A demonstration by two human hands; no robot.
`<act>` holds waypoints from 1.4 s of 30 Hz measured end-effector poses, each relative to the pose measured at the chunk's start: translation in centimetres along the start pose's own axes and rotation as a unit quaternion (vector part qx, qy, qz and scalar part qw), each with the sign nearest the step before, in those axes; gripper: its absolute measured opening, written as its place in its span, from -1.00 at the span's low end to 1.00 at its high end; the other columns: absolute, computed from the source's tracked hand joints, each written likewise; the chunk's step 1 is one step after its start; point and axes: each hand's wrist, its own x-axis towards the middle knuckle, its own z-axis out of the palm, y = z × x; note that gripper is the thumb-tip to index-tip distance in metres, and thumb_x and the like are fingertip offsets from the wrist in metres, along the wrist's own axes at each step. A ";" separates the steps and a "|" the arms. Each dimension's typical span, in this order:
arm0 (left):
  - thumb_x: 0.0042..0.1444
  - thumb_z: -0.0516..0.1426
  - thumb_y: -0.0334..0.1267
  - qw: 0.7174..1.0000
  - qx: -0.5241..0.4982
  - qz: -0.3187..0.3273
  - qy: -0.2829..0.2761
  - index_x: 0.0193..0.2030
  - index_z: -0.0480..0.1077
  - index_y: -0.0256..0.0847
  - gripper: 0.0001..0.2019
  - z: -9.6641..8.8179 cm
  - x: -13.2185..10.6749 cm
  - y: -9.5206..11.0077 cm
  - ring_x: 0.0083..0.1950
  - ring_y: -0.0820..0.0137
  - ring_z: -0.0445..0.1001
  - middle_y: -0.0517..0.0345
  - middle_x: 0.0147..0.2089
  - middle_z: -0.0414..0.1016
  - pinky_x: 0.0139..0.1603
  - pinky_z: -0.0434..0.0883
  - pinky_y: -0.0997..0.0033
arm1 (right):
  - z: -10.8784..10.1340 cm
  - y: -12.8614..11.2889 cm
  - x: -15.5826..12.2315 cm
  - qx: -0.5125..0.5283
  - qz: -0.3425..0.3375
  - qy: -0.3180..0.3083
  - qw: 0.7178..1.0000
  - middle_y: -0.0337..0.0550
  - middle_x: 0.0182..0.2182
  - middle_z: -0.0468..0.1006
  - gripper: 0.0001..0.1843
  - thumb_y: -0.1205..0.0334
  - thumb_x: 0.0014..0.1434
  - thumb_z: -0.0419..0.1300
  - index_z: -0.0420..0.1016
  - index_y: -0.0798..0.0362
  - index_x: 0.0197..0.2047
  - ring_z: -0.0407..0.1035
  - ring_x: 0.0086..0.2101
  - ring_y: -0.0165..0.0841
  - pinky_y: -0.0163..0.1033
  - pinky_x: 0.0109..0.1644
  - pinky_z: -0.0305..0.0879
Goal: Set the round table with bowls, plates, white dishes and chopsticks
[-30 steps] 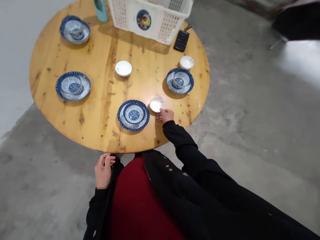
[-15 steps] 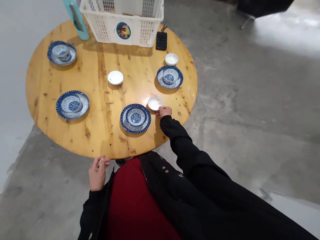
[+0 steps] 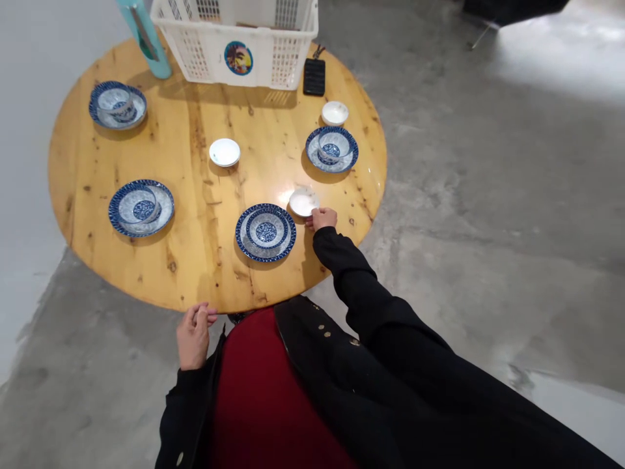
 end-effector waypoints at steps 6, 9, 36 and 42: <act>0.04 0.14 0.01 1.000 -0.007 0.001 -0.001 -0.17 0.46 -0.27 -0.62 0.0 0.1 -0.1 -0.35 0.36 0.54 0.05 -0.32 0.60 -0.19 0.53 0.34 | 0.0 -0.1 -0.2 0.005 0.003 0.001 1.000 -0.28 -0.67 0.45 -0.96 0.40 0.15 0.15 0.42 0.12 -0.33 0.39 -0.67 -0.43 -0.41 -0.65 0.32; 0.04 0.14 0.02 1.000 -0.011 -0.001 0.002 -0.17 0.46 -0.27 -0.62 0.1 0.0 -0.1 -0.35 0.36 0.54 0.04 -0.32 0.60 -0.21 0.53 0.34 | 0.0 -0.1 -0.4 0.006 0.002 0.000 1.000 -0.28 -0.68 0.45 -0.95 0.41 0.15 0.14 0.42 0.13 -0.33 0.39 -0.67 -0.42 -0.41 -0.66 0.32; 0.04 0.12 0.09 1.000 -0.015 0.002 -0.021 -0.20 0.45 -0.26 -0.58 -0.5 0.1 -1.4 -0.38 0.33 0.55 0.04 -0.35 0.59 -0.25 0.51 0.34 | -0.7 0.8 -1.2 0.033 0.017 -0.003 0.999 -0.25 -0.71 0.43 -0.85 0.28 0.15 0.16 0.38 0.10 -0.45 0.35 -0.71 -0.42 -0.40 -0.68 0.34; 0.03 0.12 0.13 0.999 -0.047 0.004 -0.004 -0.23 0.44 -0.23 -0.57 -1.6 0.1 -2.6 -0.38 0.31 0.56 0.04 -0.37 0.59 -0.25 0.48 0.32 | -2.9 1.7 -4.1 0.030 0.022 -0.021 0.999 -0.30 -0.74 0.37 -0.87 0.22 0.10 0.13 0.25 0.00 -0.45 0.36 -0.72 -0.39 -0.39 -0.70 0.33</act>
